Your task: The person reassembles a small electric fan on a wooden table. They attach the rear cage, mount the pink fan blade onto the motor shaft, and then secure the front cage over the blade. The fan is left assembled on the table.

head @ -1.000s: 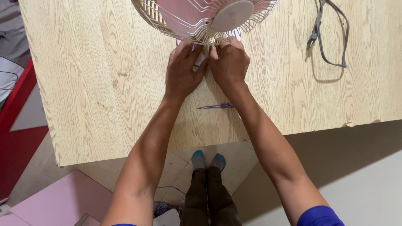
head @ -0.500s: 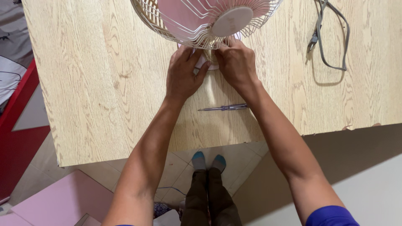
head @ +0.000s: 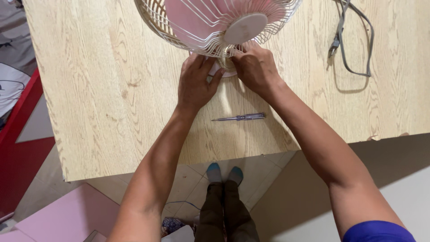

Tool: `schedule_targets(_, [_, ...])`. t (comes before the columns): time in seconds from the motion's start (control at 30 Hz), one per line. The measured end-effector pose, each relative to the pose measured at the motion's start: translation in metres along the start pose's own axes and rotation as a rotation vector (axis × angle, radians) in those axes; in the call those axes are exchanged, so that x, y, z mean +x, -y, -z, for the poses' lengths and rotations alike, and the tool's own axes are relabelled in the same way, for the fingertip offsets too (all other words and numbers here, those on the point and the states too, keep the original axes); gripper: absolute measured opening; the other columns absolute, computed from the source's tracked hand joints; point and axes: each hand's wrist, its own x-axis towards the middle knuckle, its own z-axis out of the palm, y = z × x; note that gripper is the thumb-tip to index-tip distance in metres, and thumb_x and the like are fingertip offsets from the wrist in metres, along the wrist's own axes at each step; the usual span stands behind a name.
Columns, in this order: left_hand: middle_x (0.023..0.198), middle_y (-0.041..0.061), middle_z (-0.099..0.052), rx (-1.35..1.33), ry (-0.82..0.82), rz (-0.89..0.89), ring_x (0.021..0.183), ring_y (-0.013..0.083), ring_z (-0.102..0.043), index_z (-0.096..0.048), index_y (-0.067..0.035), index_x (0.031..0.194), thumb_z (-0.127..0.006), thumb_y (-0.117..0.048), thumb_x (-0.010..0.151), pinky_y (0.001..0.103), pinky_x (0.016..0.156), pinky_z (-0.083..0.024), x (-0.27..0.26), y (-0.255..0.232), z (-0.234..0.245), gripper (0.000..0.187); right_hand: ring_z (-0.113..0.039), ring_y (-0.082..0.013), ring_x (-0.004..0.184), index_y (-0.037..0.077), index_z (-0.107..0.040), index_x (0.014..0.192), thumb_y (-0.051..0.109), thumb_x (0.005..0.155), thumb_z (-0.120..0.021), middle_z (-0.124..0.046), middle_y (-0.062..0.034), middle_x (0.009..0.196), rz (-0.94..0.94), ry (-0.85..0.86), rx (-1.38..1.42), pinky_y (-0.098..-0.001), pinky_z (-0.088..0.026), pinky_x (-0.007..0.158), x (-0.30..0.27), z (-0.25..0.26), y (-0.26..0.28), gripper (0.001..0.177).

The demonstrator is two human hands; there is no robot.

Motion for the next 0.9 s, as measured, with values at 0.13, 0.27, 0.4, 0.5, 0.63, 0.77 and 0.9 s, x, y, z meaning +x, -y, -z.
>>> schedule_targets(0.13, [0.129, 0.009, -0.061, 0.005, 0.068, 0.059, 0.12, 0.0312, -0.06, -0.063, -0.01, 0.135, -0.073, -0.03, 0.099, 0.053, 0.107, -0.047, 0.0, -0.001, -0.002, 0.042, -0.067, -0.0259, 0.065, 0.001, -0.074, 0.113, 0.004, 0.1, -0.065, -0.071, -0.0192, 0.093, -0.024, 0.007, -0.006, -0.0337, -0.053, 0.046, 0.002, 0.001, -0.001, 0.016])
schedule_targets(0.27, [0.132, 0.01, -0.061, 0.01, 0.069, 0.043, 0.123, 0.0316, -0.059, -0.061, -0.009, 0.139, -0.071, -0.029, 0.1, 0.054, 0.107, -0.045, 0.001, -0.001, -0.003, 0.044, -0.067, -0.0243, 0.059, 0.0, -0.074, 0.114, 0.005, 0.102, -0.066, -0.072, -0.0206, 0.09, -0.063, 0.034, 0.05, -0.0329, -0.052, 0.04, 0.003, -0.003, -0.003, 0.015])
schedule_targets(0.4, [0.136, 0.011, -0.06, 0.035, 0.056, 0.035, 0.126, 0.032, -0.057, -0.061, -0.01, 0.139, -0.071, -0.03, 0.1, 0.054, 0.108, -0.044, -0.001, 0.0, -0.005, 0.045, -0.068, -0.0229, 0.063, 0.001, -0.074, 0.112, 0.005, 0.103, -0.065, -0.072, -0.0179, 0.091, -0.041, -0.036, 0.048, -0.0295, -0.053, 0.043, 0.001, -0.008, -0.005, 0.014])
schedule_targets(0.5, [0.136, 0.011, -0.06, 0.052, 0.06, 0.043, 0.129, 0.0319, -0.056, -0.06, -0.01, 0.14, -0.071, -0.031, 0.101, 0.054, 0.11, -0.043, -0.002, 0.002, -0.005, 0.046, -0.066, -0.0217, 0.058, -0.002, -0.075, 0.112, 0.004, 0.1, -0.065, -0.072, -0.0179, 0.087, -0.049, -0.034, 0.029, -0.0288, -0.051, 0.041, 0.001, -0.013, -0.007, 0.017])
schedule_targets(0.63, [0.136, 0.012, -0.059, 0.035, 0.058, 0.029, 0.129, 0.0332, -0.056, -0.06, -0.008, 0.141, -0.072, -0.03, 0.101, 0.053, 0.111, -0.043, -0.001, 0.003, -0.005, 0.047, -0.065, -0.0197, 0.056, 0.0, -0.075, 0.105, 0.004, 0.107, -0.062, -0.072, -0.0137, 0.083, -0.139, 0.088, 0.068, -0.0314, -0.047, 0.039, 0.002, -0.016, -0.009, 0.014])
schedule_targets(0.77, [0.135, 0.012, -0.059, 0.023, 0.023, -0.022, 0.128, 0.0339, -0.057, -0.06, -0.007, 0.139, -0.076, -0.031, 0.099, 0.05, 0.111, -0.045, -0.001, 0.004, -0.005, 0.049, -0.062, -0.0214, 0.062, 0.002, -0.077, 0.103, 0.005, 0.104, -0.063, -0.069, -0.0109, 0.082, -0.051, -0.014, 0.041, -0.0323, -0.048, 0.042, -0.004, -0.011, -0.004, 0.014])
schedule_targets(0.9, [0.134, 0.013, -0.06, -0.049, 0.044, -0.033, 0.124, 0.0333, -0.059, -0.061, -0.004, 0.139, -0.078, -0.032, 0.099, 0.048, 0.109, -0.048, 0.001, 0.008, -0.001, 0.052, -0.06, -0.021, 0.062, 0.003, -0.072, 0.09, 0.009, 0.101, -0.065, -0.066, -0.0109, 0.08, -0.05, 0.027, -0.005, -0.0363, -0.05, 0.048, -0.001, -0.007, -0.001, 0.015])
